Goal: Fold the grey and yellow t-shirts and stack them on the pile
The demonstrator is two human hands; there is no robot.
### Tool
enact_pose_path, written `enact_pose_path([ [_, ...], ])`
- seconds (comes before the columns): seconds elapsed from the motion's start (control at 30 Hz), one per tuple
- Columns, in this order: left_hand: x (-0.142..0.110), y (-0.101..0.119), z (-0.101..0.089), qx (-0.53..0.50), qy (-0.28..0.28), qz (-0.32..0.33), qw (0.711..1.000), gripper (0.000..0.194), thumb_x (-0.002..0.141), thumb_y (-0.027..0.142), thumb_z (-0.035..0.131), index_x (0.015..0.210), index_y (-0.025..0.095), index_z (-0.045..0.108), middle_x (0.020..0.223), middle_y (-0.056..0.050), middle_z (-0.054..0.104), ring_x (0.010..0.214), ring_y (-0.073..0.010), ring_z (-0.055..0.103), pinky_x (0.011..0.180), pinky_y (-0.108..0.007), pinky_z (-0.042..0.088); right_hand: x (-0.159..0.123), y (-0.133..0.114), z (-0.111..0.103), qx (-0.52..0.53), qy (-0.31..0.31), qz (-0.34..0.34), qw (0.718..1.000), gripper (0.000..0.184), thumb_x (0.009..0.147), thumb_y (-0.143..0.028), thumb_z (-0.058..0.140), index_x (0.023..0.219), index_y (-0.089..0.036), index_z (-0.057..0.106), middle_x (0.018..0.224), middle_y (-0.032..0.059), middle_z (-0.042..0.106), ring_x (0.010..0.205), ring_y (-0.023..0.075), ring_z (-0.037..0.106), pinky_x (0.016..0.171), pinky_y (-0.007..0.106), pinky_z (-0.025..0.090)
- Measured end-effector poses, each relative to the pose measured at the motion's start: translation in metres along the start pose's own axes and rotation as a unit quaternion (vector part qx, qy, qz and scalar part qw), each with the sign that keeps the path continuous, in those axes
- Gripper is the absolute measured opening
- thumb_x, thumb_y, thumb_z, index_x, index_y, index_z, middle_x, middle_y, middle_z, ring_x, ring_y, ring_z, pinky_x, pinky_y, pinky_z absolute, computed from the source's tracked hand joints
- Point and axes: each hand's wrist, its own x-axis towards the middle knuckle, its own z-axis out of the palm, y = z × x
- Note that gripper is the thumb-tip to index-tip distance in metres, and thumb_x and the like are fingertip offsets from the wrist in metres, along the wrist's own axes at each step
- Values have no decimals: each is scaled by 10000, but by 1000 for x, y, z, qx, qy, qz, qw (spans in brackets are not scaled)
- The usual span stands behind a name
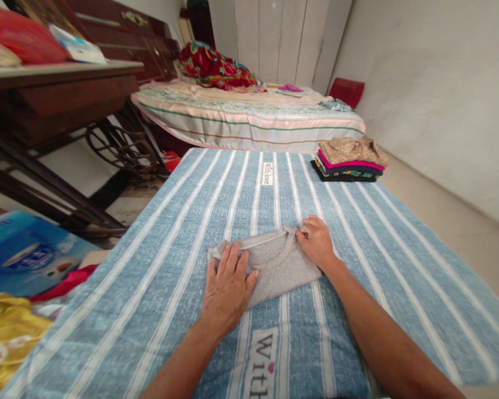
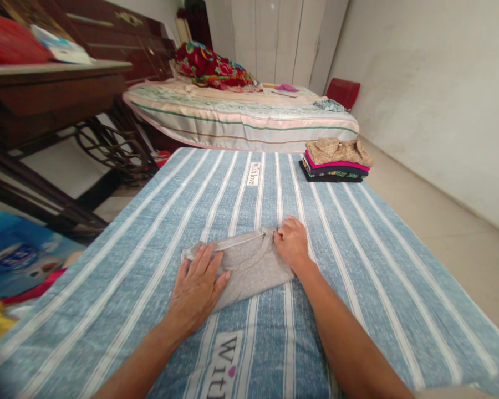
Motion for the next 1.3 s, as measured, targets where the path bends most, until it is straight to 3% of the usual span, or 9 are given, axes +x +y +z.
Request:
enact_pose_path([
  [0.23, 0, 0, -3, -12, -23, -18, 1000, 409, 898, 354, 412, 1227, 147, 541, 1397, -136, 435, 1303, -297, 366, 1017, -534, 336, -2, -2, -24, 33, 31, 7, 999, 198, 837, -292, 470, 725, -205, 609, 818, 56, 637, 852, 198, 575, 819, 343, 441],
  [0.43, 0, -1, 2, -36, -7, -8, 999, 408, 899, 360, 407, 1229, 158, 534, 1405, -133, 425, 1315, -305, 341, 1026, -548, 316, -22, -18, -32, -47, -92, -27, 994, 143, 807, -218, 506, 708, -200, 607, 777, 48, 622, 825, 197, 556, 800, 313, 416],
  [0.6, 0, -17, -1, -154, 4, -28, 988, 416, 884, 348, 388, 1210, 133, 532, 1367, -137, 471, 1289, -257, 393, 1042, -482, 336, -30, -12, -38, -59, -58, 6, 997, 181, 826, -279, 489, 731, -185, 611, 792, 69, 624, 809, 212, 557, 777, 331, 421],
  [0.77, -11, -56, -26, -260, 75, -177, 946, 370, 833, 363, 400, 1047, 155, 619, 1125, -86, 653, 1059, -200, 591, 931, -324, 450, -44, -13, -49, -15, -1, -32, 999, 209, 847, -299, 462, 749, -190, 610, 821, 70, 643, 821, 214, 583, 801, 358, 452],
  [0.87, -19, -67, -39, -260, 41, -276, 924, 284, 771, 361, 466, 880, 180, 655, 838, -28, 708, 813, -185, 657, 780, -278, 493, -52, -24, -48, 9, 42, -94, 995, 193, 858, -260, 456, 796, -180, 620, 882, 89, 654, 925, 218, 586, 887, 380, 447],
  [0.93, -23, -66, -42, -265, -5, -296, 918, 225, 741, 341, 506, 811, 185, 652, 739, -10, 699, 737, -173, 658, 719, -252, 487, -56, -34, -44, 22, 46, -127, 991, 190, 867, -253, 455, 864, -177, 629, 959, 99, 655, 1016, 219, 566, 941, 391, 431],
  [1.1, -17, -55, -36, -253, -87, -291, 919, 167, 758, 307, 523, 770, 189, 641, 735, -11, 700, 731, -156, 659, 667, -219, 469, -61, -55, -35, 19, -32, -148, 988, 342, 886, -339, 461, 1122, -126, 587, 1209, 153, 570, 1191, 251, 465, 1006, 435, 386],
  [1.2, -5, -50, -34, -206, -58, -300, 930, 241, 792, 329, 502, 919, 183, 645, 845, -54, 695, 823, -205, 645, 733, -285, 468, -64, -62, -30, -9, -111, -148, 983, 497, 877, -417, 469, 1269, -112, 496, 1368, 165, 436, 1307, 278, 324, 1053, 479, 312],
  [1.3, 5, -42, -35, -102, -18, -212, 972, 270, 832, 296, 464, 1004, 179, 635, 1000, -92, 648, 969, -233, 585, 841, -336, 442, -65, -67, -26, -34, -176, -131, 975, 586, 876, -466, 453, 1348, -121, 418, 1456, 147, 313, 1363, 286, 202, 1085, 497, 238],
])
